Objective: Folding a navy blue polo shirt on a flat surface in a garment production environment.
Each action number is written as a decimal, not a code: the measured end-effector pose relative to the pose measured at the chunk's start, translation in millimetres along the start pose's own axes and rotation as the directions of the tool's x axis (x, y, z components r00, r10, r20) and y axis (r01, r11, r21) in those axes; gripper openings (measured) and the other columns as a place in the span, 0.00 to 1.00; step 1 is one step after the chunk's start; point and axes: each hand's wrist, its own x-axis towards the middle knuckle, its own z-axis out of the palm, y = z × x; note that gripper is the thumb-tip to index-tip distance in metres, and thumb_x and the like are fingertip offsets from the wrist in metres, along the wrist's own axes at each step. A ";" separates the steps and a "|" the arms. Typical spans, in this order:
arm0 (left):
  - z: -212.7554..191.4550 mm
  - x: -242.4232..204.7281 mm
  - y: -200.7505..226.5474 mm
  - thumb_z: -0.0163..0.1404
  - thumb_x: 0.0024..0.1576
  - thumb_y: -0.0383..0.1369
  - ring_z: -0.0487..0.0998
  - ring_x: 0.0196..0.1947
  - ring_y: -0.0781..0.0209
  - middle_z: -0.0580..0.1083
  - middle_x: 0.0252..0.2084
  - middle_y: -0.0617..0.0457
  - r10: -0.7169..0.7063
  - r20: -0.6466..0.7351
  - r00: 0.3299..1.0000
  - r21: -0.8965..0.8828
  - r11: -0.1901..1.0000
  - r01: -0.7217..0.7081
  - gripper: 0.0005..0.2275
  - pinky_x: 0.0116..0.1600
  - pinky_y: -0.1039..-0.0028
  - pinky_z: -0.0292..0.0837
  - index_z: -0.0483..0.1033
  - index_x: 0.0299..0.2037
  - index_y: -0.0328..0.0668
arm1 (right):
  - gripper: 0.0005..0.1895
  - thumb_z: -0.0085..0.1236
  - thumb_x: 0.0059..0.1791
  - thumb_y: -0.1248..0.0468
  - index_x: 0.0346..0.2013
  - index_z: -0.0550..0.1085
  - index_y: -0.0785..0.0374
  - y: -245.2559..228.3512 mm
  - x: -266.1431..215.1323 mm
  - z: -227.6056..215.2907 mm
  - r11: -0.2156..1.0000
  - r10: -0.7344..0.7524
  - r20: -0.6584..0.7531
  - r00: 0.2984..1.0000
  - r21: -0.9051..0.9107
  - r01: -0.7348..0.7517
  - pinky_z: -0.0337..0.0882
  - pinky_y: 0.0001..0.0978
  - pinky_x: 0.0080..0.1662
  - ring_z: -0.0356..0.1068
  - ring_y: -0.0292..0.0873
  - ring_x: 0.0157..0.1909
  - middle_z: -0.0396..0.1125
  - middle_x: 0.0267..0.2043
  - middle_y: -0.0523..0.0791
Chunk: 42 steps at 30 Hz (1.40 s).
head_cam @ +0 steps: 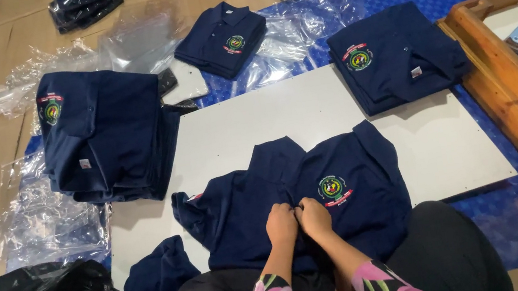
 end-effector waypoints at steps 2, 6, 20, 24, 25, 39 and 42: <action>-11.2 8.4 5.2 0.53 0.59 0.36 0.82 0.38 0.56 0.72 0.36 0.54 -0.096 0.081 0.992 -0.044 0.994 0.100 0.06 0.45 0.69 0.82 0.79 0.41 0.46 | 0.15 0.52 0.54 0.50 0.49 0.75 0.52 -3.2 0.8 1.4 1.000 0.026 -0.001 1.000 0.008 -0.026 0.76 0.50 0.55 0.74 0.52 0.56 0.72 0.49 0.46; 26.8 47.5 -21.3 0.53 0.58 0.42 0.84 0.39 0.49 0.77 0.34 0.47 -0.294 0.270 0.917 -0.160 0.926 0.343 0.13 0.43 0.60 0.82 0.81 0.41 0.40 | 0.16 0.52 0.54 0.50 0.48 0.79 0.54 -17.9 -10.3 -5.9 0.995 0.016 -0.107 0.994 0.102 -0.004 0.75 0.51 0.55 0.75 0.54 0.55 0.74 0.46 0.48; 5.8 22.9 -18.7 0.53 0.57 0.38 0.80 0.53 0.45 0.81 0.45 0.46 -0.356 0.383 0.853 -0.438 0.743 0.507 0.13 0.54 0.56 0.78 0.84 0.47 0.44 | 0.20 0.55 0.51 0.46 0.39 0.84 0.57 7.2 7.8 10.5 0.934 -0.041 -0.062 0.997 0.353 0.060 0.73 0.50 0.54 0.74 0.59 0.53 0.78 0.42 0.50; -20.9 14.6 -1.9 0.55 0.57 0.44 0.81 0.53 0.48 0.81 0.47 0.50 -0.420 0.411 0.809 -0.339 0.754 0.563 0.14 0.55 0.59 0.77 0.85 0.47 0.52 | 0.16 0.57 0.50 0.48 0.38 0.84 0.53 24.9 22.0 34.4 0.951 -0.018 -0.097 0.995 0.305 0.047 0.74 0.48 0.53 0.75 0.56 0.52 0.79 0.39 0.48; -18.0 17.2 -4.9 0.55 0.57 0.44 0.81 0.53 0.48 0.81 0.47 0.50 -0.419 0.412 0.809 -0.338 0.754 0.563 0.14 0.55 0.59 0.77 0.85 0.47 0.52 | 0.16 0.57 0.50 0.48 0.38 0.84 0.53 22.5 21.1 32.1 0.951 -0.017 -0.097 0.995 0.305 0.046 0.74 0.48 0.53 0.75 0.56 0.52 0.79 0.39 0.48; 19.5 31.0 -32.2 0.51 0.57 0.33 0.85 0.32 0.62 0.82 0.31 0.52 -0.347 0.476 0.808 -0.428 0.711 0.558 0.11 0.43 0.69 0.80 0.84 0.46 0.47 | 0.11 0.62 0.42 0.53 0.32 0.84 0.54 11.6 12.5 14.5 0.935 -0.014 -0.061 0.998 0.354 0.035 0.75 0.44 0.49 0.76 0.55 0.48 0.78 0.35 0.48; 25.6 31.9 -36.1 0.51 0.58 0.34 0.86 0.34 0.61 0.82 0.32 0.50 -0.330 0.480 0.813 -0.459 0.695 0.554 0.12 0.44 0.70 0.79 0.83 0.47 0.44 | 0.11 0.59 0.44 0.52 0.34 0.84 0.50 3.5 3.1 2.0 0.960 0.027 0.019 0.999 0.279 -0.032 0.76 0.45 0.49 0.77 0.52 0.49 0.78 0.36 0.43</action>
